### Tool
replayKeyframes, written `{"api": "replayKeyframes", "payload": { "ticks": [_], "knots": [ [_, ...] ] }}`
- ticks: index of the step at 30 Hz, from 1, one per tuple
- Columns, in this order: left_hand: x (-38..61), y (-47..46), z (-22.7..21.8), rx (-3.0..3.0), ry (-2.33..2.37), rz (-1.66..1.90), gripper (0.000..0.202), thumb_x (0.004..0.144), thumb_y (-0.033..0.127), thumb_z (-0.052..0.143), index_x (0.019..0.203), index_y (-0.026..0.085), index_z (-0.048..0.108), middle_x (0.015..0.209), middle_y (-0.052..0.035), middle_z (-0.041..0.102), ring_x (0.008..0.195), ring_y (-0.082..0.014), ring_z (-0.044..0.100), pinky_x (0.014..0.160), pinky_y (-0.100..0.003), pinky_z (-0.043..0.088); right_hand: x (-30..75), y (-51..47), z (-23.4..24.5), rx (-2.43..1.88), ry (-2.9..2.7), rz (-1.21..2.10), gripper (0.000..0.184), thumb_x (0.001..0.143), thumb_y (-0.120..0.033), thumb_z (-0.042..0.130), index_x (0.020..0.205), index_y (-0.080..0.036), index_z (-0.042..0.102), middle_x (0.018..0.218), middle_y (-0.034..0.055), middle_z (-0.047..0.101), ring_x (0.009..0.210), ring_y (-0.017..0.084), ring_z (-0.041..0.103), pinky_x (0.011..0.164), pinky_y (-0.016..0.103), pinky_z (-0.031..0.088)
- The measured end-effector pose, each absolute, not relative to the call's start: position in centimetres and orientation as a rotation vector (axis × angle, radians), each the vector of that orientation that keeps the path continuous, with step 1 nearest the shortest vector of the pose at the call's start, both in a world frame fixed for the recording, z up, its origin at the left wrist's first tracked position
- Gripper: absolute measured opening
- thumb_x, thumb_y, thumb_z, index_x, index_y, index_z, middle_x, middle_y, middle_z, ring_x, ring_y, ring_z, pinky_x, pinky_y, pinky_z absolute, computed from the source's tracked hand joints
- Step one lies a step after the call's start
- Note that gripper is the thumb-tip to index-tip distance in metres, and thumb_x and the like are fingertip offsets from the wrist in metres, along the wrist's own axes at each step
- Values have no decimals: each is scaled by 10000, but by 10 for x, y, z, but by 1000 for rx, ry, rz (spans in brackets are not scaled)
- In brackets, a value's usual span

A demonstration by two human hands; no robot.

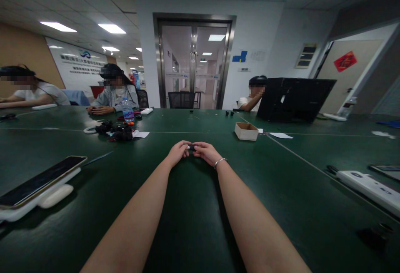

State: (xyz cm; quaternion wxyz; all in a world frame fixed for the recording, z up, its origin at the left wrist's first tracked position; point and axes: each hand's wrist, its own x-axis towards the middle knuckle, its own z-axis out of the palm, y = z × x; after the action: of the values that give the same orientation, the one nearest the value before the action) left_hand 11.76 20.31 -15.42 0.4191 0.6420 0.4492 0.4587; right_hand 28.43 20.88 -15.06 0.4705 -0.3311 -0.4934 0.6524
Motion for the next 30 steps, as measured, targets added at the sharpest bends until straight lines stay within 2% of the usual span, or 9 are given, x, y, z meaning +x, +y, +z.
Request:
{"api": "replayKeyframes", "payload": {
  "ticks": [4, 8, 12, 16, 20, 26, 30],
  "knots": [
    [118, 202, -154, 1609, 1165, 1181, 292, 753, 209, 456, 1016, 154, 571, 612, 18, 536, 476, -76, 469, 463, -187, 346, 284, 209, -151, -814, -1214, 1602, 163, 759, -30, 585, 898, -102, 629, 760, 54, 645, 579, 87, 619, 571, 187, 532],
    [118, 201, -152, 1614, 1150, 1161, 279, 792, 262, 420, 988, 141, 579, 589, 17, 518, 463, -75, 451, 459, -190, 343, 284, 209, -150, -817, -1213, 1600, 168, 757, -36, 592, 908, -103, 627, 769, 54, 646, 592, 89, 622, 574, 187, 535],
    [118, 201, -152, 1621, 1168, 1170, 289, 759, 227, 463, 1016, 149, 571, 631, 13, 542, 481, -74, 467, 464, -187, 346, 284, 208, -149, -828, -1208, 1602, 158, 764, -29, 579, 898, -99, 625, 754, 51, 645, 587, 89, 622, 563, 182, 534],
    [118, 200, -151, 1609, 1142, 1168, 280, 790, 266, 439, 996, 133, 574, 584, 12, 532, 464, -78, 458, 461, -190, 345, 284, 207, -149, -823, -1199, 1600, 157, 761, -28, 586, 890, -105, 628, 751, 49, 643, 590, 91, 621, 571, 190, 537],
    [118, 199, -150, 1612, 1134, 1156, 295, 758, 205, 472, 1030, 135, 563, 591, 11, 552, 475, -78, 471, 470, -187, 349, 284, 206, -148, -817, -1205, 1607, 154, 753, -42, 610, 892, -107, 627, 760, 51, 643, 600, 92, 620, 580, 200, 542],
    [119, 197, -149, 1595, 1133, 1169, 286, 777, 234, 477, 1034, 127, 539, 577, 14, 553, 471, -82, 474, 477, -194, 356, 284, 208, -149, -816, -1197, 1609, 152, 757, -35, 604, 889, -107, 620, 787, 56, 644, 587, 88, 620, 566, 191, 538],
    [121, 194, -147, 1598, 1144, 1188, 221, 768, 235, 508, 963, 133, 531, 593, 14, 561, 484, -82, 481, 491, -198, 365, 284, 210, -151, -814, -1198, 1606, 164, 744, -47, 624, 896, -109, 618, 788, 50, 640, 583, 85, 619, 574, 195, 538]
  ]
}}
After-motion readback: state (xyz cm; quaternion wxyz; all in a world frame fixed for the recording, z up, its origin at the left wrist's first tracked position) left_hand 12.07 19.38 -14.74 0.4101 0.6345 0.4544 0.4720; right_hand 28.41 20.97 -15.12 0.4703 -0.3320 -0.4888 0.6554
